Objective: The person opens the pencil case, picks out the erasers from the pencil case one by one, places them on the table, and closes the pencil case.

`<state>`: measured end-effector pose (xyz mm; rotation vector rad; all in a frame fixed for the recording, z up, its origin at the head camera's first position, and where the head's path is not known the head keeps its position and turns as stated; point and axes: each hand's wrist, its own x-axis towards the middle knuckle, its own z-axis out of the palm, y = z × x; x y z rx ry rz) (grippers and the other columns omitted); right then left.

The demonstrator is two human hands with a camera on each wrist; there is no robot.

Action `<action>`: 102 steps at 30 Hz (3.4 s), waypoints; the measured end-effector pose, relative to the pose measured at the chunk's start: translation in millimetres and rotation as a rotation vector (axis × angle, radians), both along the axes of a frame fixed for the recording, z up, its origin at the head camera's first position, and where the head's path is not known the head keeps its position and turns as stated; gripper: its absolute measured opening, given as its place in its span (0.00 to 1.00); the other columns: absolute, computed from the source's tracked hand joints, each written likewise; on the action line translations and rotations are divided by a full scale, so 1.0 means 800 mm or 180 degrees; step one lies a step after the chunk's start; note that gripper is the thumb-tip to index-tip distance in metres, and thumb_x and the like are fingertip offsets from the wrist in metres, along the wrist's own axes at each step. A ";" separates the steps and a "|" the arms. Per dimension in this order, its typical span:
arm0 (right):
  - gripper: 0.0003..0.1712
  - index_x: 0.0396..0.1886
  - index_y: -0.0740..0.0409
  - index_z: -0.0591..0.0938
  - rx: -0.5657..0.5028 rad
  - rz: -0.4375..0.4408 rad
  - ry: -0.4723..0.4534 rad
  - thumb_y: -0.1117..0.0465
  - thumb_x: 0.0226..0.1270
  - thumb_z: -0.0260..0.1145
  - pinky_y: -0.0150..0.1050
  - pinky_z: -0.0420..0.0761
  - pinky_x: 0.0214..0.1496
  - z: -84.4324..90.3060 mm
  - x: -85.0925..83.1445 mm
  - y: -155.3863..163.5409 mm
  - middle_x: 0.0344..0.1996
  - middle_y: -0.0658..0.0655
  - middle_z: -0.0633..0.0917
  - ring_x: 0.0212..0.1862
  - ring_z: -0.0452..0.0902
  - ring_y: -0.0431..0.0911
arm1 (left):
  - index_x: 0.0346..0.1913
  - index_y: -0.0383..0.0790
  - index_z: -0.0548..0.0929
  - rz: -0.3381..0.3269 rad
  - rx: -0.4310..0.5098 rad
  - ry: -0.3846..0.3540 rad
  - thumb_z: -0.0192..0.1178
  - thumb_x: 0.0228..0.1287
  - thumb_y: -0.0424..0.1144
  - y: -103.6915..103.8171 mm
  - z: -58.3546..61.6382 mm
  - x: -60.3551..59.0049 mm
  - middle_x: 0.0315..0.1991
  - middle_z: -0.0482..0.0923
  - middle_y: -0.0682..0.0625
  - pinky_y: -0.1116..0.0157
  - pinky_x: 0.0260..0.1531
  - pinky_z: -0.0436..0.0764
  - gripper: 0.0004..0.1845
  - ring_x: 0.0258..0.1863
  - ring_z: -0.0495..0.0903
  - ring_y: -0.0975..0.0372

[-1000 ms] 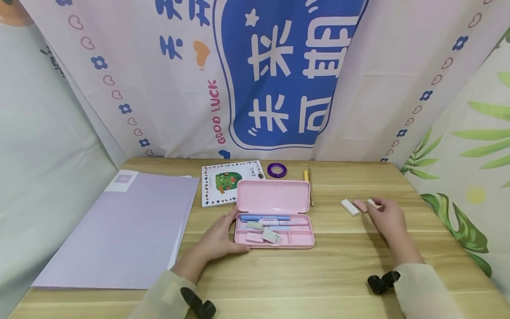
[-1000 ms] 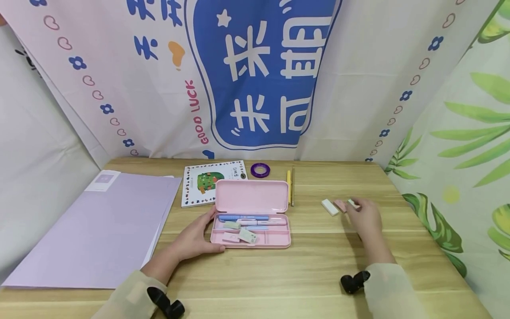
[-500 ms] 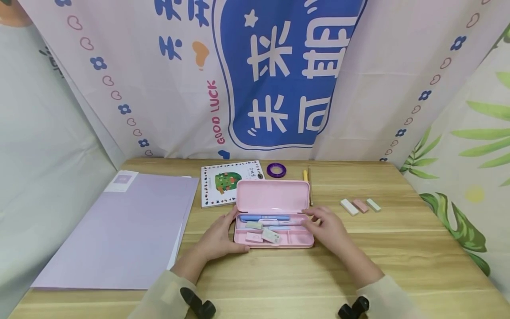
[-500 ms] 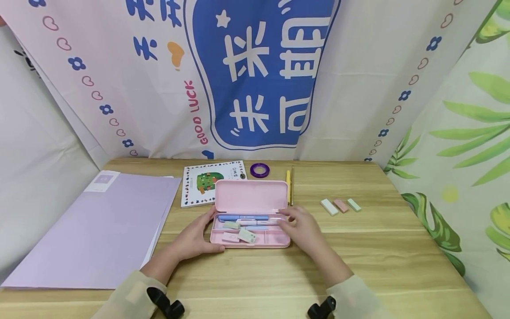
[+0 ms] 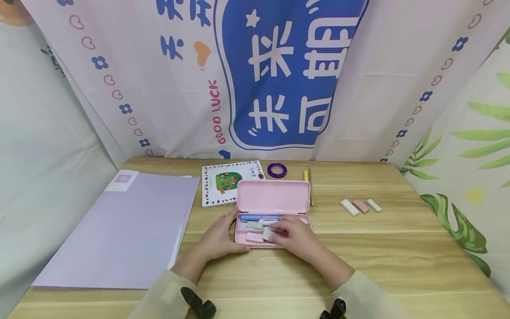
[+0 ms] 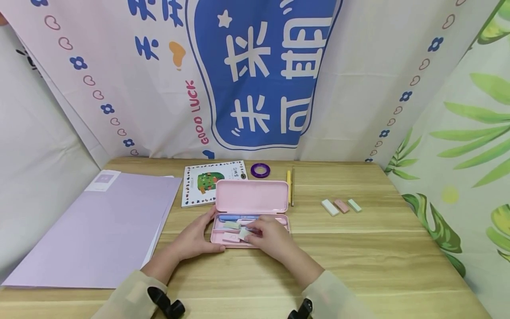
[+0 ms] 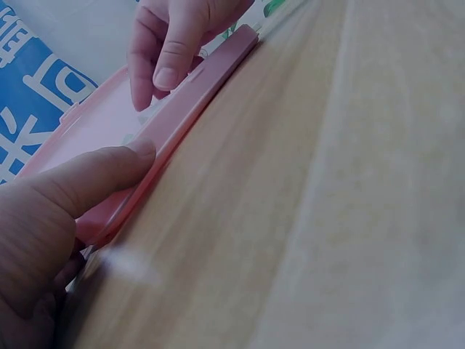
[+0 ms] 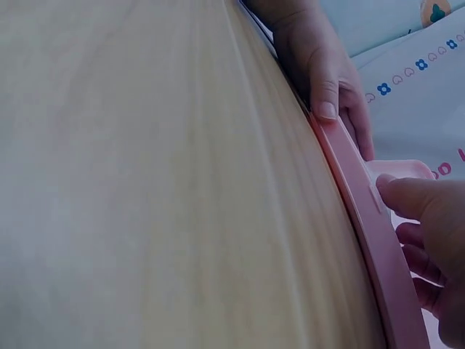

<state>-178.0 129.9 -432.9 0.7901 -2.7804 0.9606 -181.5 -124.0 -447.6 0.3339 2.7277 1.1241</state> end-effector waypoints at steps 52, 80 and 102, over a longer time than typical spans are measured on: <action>0.20 0.47 0.65 0.85 0.0410 -0.1401 0.0165 0.56 0.61 0.69 0.54 0.80 0.48 0.019 -0.016 0.199 0.49 0.68 0.85 0.44 0.81 0.57 | 0.79 0.49 0.48 0.0041 0.0020 -0.0042 0.78 0.37 0.62 0.002 0.000 0.001 0.76 0.57 0.44 0.40 0.72 0.58 0.68 0.75 0.54 0.40; 0.24 0.52 0.65 0.84 -0.0070 -0.1571 -0.0200 0.51 0.65 0.68 0.34 0.76 0.42 0.008 -0.014 0.220 0.50 0.66 0.83 0.43 0.77 0.49 | 0.79 0.50 0.48 0.0037 0.0007 -0.0028 0.78 0.36 0.62 0.001 0.000 0.000 0.76 0.57 0.44 0.41 0.72 0.59 0.68 0.75 0.55 0.41; 0.14 0.42 0.51 0.89 -0.0034 -0.0191 -0.0273 0.52 0.57 0.74 0.38 0.80 0.49 0.005 -0.026 -0.020 0.33 0.45 0.83 0.41 0.77 0.39 | 0.79 0.50 0.49 -0.0047 0.0025 0.0113 0.78 0.38 0.61 0.000 0.000 0.000 0.75 0.61 0.43 0.41 0.70 0.62 0.67 0.73 0.60 0.41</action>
